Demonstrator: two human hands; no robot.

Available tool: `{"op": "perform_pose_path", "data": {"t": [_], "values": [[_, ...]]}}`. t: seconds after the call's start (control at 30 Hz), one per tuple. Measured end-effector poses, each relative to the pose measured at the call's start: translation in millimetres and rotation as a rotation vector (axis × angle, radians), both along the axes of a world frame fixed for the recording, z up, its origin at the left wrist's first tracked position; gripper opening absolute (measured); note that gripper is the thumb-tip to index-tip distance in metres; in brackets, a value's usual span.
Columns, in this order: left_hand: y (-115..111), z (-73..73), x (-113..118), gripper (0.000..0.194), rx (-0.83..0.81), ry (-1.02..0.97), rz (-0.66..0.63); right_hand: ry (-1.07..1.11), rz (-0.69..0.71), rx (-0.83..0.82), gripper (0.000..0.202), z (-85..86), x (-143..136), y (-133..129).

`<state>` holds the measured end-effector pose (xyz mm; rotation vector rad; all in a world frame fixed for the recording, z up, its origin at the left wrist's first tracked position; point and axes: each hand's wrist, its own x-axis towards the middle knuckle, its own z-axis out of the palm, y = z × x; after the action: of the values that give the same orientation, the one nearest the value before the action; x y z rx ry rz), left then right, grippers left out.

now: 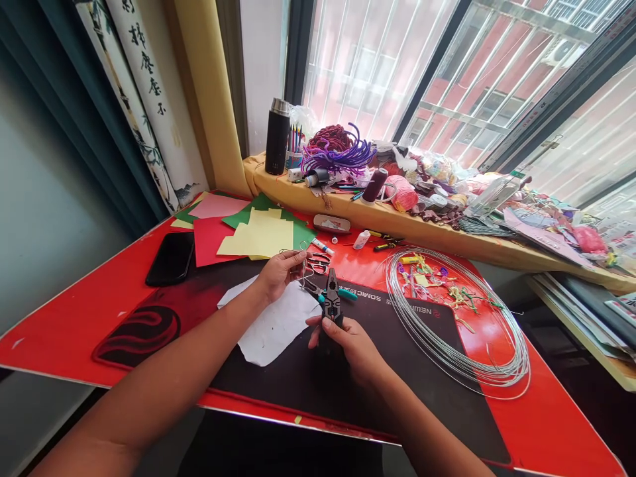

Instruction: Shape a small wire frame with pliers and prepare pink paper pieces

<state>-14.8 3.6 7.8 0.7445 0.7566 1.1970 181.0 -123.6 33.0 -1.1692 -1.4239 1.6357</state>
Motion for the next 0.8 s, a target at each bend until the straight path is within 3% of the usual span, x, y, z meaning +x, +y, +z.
{"op": "perform_pose_path", "data": {"t": [0.17,0.27,0.5,0.8], "values": [[1,-1.3,-1,0.037,0.015,-0.003,0.039,-0.110,-0.084,0.222,0.046,1.0,0,12],[3,-2.3,-2,0.038,0.014,0.007,0.055,-0.101,-0.132,0.274,0.041,-3.6,-2,11],[4,-2.6,-1,0.039,0.030,0.035,0.075,-0.012,-0.105,0.099,0.046,-20.4,-8,-1],[5,3.1,-5,0.036,0.213,0.195,0.216,0.009,0.068,-0.102,0.047,-17.4,-13,-2]]}}
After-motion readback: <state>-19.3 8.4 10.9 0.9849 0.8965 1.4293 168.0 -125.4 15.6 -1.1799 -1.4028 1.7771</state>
